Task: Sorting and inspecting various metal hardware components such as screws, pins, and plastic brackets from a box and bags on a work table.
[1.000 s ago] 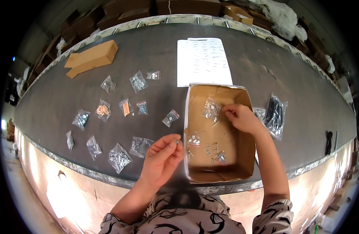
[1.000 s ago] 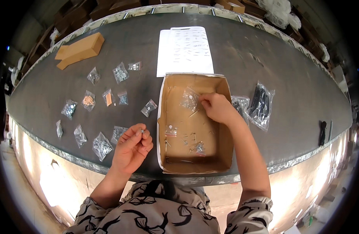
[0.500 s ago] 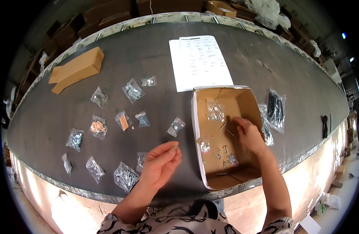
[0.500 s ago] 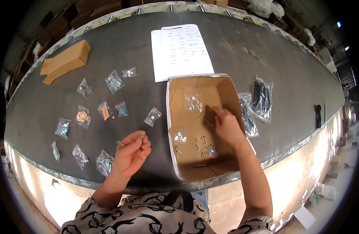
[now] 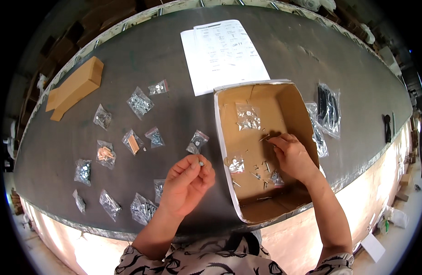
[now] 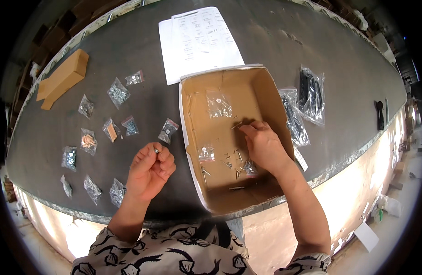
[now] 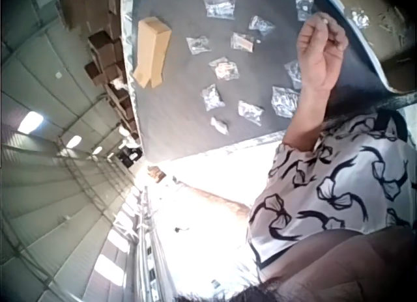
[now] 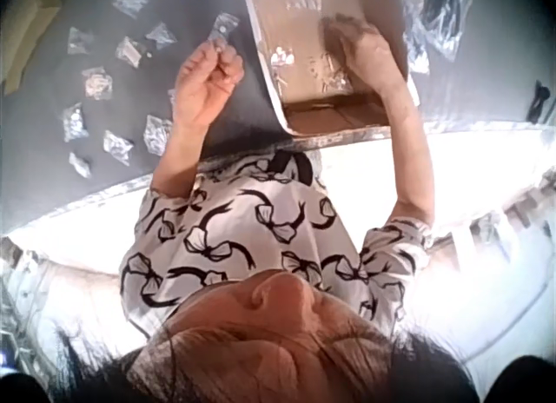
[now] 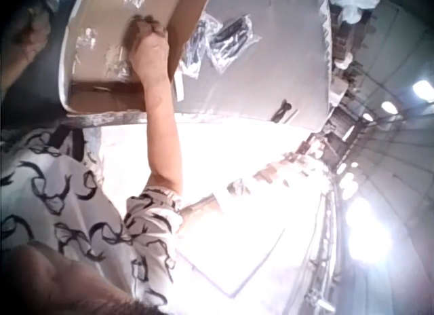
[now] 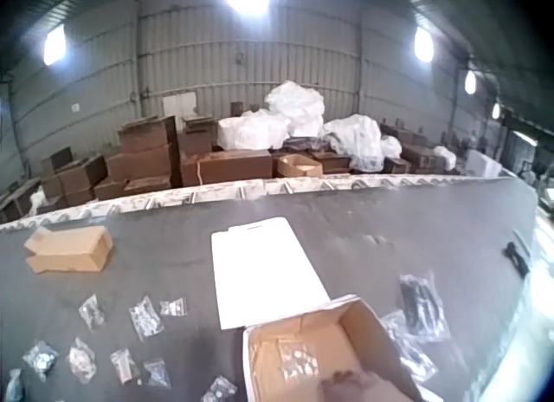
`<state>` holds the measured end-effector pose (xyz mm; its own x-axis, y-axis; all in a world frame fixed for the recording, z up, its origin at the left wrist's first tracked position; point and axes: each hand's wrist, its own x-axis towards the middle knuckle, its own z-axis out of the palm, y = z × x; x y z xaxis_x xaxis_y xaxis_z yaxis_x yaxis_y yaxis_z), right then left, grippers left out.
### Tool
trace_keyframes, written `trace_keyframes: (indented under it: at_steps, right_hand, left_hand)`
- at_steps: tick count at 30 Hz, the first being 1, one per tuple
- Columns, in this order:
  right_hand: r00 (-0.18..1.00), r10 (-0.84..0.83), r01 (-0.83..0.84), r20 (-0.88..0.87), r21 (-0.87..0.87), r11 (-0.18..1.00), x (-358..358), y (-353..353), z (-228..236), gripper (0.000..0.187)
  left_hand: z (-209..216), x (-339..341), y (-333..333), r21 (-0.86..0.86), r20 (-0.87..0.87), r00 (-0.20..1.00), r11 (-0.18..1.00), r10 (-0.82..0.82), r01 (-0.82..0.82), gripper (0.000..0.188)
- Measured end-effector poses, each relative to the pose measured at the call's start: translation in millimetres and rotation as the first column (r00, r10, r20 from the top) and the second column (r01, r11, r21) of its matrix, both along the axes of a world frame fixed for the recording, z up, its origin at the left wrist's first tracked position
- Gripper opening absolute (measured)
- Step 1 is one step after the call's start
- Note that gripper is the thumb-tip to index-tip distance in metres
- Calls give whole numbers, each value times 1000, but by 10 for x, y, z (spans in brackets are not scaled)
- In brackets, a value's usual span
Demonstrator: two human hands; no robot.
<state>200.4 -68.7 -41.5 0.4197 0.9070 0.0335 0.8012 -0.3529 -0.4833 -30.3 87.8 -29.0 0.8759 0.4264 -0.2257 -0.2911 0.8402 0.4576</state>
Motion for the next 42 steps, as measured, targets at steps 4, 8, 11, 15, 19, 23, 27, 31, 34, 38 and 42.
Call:
trace_keyframes:
  at_steps: [4, 8, 11, 15, 19, 23, 27, 31, 34, 38, 42]
  right_hand:
    - [974, 8, -35, -228, -118, 992, 21, -98, 33, 20]
    - [948, 27, -78, -316, -150, 986, 12, -165, 24, 20]
    - [913, -11, -54, -408, -147, 988, 6, -175, 16, 21]
    - [893, -27, -55, -449, -168, 984, 3, -173, -13, 21]
    - [884, -105, -20, -456, -262, 965, 9, -123, -12, 18]
    - [911, -112, 22, -398, -225, 974, 67, -148, -45, 15]
    - [920, -125, 48, -372, -211, 976, 70, -174, -16, 13]
    - [912, -84, -14, -401, -235, 972, -8, -158, 110, 13]
    - [845, -127, -94, -520, -378, 921, -82, -147, 166, 15]
    - [960, -5, -103, -281, -369, 924, -84, -238, 58, 16]
    - [966, -78, 0, -245, -303, 953, -11, -306, 79, 17]
  left_hand:
    - [-11, 2, -54, -99, 18, 1000, 995, 7, -6, 12]
    - [-43, 5, -84, -62, 3, 999, 997, -41, 42, 15]
    - [-77, 22, -96, -48, -16, 998, 997, -68, 67, 20]
    - [-75, 56, -66, -53, -21, 996, 994, -92, 91, 24]
    - [-95, 48, -23, -68, -24, 995, 993, -95, 93, 24]
    - [-119, 36, 36, -93, 1, 998, 994, -65, 64, 23]
    - [-102, 6, 66, -71, -1, 999, 996, -46, 46, 27]
    - [-111, -23, 98, -159, 9, 1000, 987, -5, 6, 22]
    - [-128, -44, 92, -170, 24, 1000, 985, 7, -3, 22]
    - [-86, -54, 64, -130, 22, 999, 991, -27, 30, 28]
    - [-85, -83, 63, -132, 8, 1000, 991, -25, 25, 27]
